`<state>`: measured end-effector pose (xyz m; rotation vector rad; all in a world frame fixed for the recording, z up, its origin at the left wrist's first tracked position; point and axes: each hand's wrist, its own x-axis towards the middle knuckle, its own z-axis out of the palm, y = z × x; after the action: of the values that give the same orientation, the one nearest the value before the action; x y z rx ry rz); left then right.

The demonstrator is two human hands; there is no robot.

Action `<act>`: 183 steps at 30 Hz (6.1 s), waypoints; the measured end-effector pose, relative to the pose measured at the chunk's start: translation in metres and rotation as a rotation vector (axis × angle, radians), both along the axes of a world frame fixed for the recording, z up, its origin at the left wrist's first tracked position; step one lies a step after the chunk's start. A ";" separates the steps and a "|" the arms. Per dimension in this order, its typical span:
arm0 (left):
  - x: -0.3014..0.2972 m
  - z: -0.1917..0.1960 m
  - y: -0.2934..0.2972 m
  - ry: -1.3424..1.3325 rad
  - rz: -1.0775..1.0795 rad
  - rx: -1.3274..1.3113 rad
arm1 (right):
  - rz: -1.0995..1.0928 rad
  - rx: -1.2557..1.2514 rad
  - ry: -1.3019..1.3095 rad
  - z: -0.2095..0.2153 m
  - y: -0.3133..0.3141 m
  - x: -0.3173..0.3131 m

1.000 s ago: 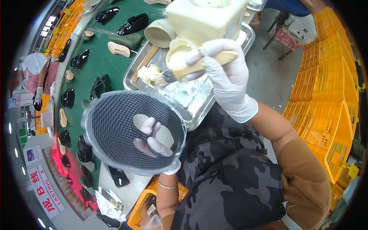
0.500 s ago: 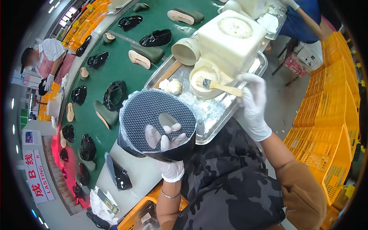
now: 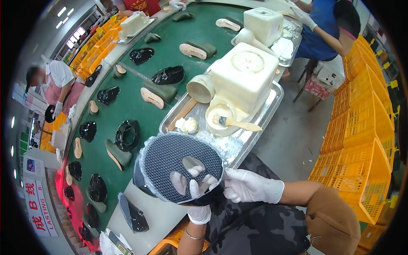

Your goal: The person applies a white adhesive to the inner sole of black slipper uppers using a brush. They repeatedly dip the brush into a container, coat the interior surface, and place the treated slipper onto a green workbench. The person also wipes the workbench surface with a white cloth during the process.

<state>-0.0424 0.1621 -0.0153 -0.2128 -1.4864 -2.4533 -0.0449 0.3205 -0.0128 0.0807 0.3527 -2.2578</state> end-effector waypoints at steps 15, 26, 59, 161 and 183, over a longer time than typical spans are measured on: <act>-0.079 -0.019 -0.020 0.255 0.261 -1.066 | -0.480 0.282 0.455 0.097 0.067 -0.122; -0.096 -0.050 -0.025 0.024 0.315 -0.982 | -0.648 1.484 0.725 0.118 0.150 -0.336; -0.104 -0.027 -0.013 -0.060 0.275 -1.060 | 0.237 2.524 1.414 0.032 0.146 -0.517; -0.047 -0.058 -0.034 0.187 0.411 -1.327 | 0.225 1.961 1.761 0.076 0.059 -0.339; -0.002 -0.059 -0.028 0.100 0.402 -1.331 | 0.136 1.935 1.974 0.075 0.057 -0.342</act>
<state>-0.0448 0.1346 -0.0746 -0.2236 -2.5185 -0.8398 -0.3867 0.3777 0.0624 -1.0866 2.9385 -0.2297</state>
